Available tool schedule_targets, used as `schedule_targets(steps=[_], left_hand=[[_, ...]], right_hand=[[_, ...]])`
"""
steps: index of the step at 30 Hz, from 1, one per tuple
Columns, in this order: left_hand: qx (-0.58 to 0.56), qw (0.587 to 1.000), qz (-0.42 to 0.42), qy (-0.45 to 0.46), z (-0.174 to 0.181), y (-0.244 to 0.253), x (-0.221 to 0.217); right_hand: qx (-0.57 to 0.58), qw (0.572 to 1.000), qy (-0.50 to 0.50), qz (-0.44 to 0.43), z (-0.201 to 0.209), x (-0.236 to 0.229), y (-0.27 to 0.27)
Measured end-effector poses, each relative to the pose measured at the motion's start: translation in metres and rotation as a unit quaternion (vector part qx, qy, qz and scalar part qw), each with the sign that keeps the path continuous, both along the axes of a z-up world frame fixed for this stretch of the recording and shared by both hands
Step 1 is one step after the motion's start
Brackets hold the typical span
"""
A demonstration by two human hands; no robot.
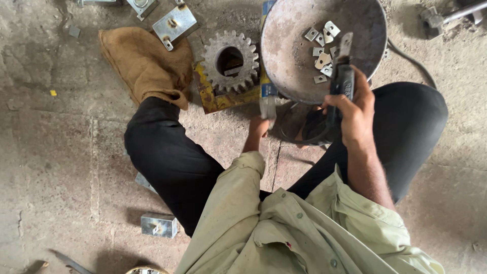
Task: The person sits on the floor and uses a handheld welding torch to attach small metal brackets to rectangular metal plates. They pick up plates from a pile, place them on a gear-shaped jig, weld the brackets, and then move the finished plates to a separate pile.
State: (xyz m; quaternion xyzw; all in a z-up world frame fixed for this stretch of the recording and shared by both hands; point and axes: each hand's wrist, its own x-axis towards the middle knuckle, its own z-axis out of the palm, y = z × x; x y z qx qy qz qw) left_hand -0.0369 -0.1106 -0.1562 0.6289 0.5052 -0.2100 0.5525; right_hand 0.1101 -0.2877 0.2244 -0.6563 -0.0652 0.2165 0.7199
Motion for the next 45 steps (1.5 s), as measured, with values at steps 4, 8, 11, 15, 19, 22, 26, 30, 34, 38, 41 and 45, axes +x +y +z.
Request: schedule_targets(steps=[4, 8, 11, 15, 19, 22, 26, 30, 34, 38, 41, 45], left_hand=[[0.172, 0.977, 0.079, -0.102, -0.001, 0.004, 0.000], [0.180, 0.962, 0.156, -0.136, 0.000, 0.012, 0.043], [0.082, 0.990, 0.108, -0.038, 0.001, 0.027, 0.073], [0.155, 0.986, 0.041, -0.053, -0.003, 0.037, 0.091], [0.112, 0.989, 0.096, 0.009, -0.001, 0.029, 0.051], [0.109, 0.991, 0.033, -0.068, 0.029, 0.030, 0.016], [0.171, 0.978, -0.084, -0.090, 0.107, 0.043, 0.000], [0.231, 0.951, -0.180, -0.095, 0.206, 0.052, -0.036], [0.147, 0.973, -0.175, -0.024, 0.309, 0.063, -0.092], [0.293, 0.923, -0.152, -0.198, 0.368, 0.088, -0.137], [0.265, 0.918, -0.071, -0.286, 0.373, 0.096, -0.144], [0.015, 0.847, 0.137, -0.513, 0.354, 0.094, -0.137]], right_hand=[[0.039, 0.999, 0.007, -0.038, 0.005, 0.001, -0.010], [0.063, 0.994, 0.025, -0.083, 0.010, 0.002, -0.010], [0.094, 0.991, 0.041, -0.085, 0.009, 0.004, -0.008], [0.120, 0.984, 0.071, -0.107, 0.008, 0.008, -0.009], [0.149, 0.976, 0.088, -0.134, 0.011, 0.010, -0.010], [0.190, 0.971, 0.088, -0.113, 0.019, 0.017, -0.013], [0.186, 0.974, 0.106, -0.076, 0.030, 0.016, -0.025], [0.252, 0.960, 0.119, -0.035, 0.038, 0.018, -0.081], [0.108, 0.989, -0.072, -0.069, -0.019, 0.033, -0.178], [-0.163, 0.959, -0.215, -0.087, -0.085, 0.039, -0.263], [-0.312, 0.919, -0.234, -0.052, -0.106, 0.051, -0.292], [-0.396, 0.872, -0.278, -0.072, -0.096, 0.052, -0.297]])
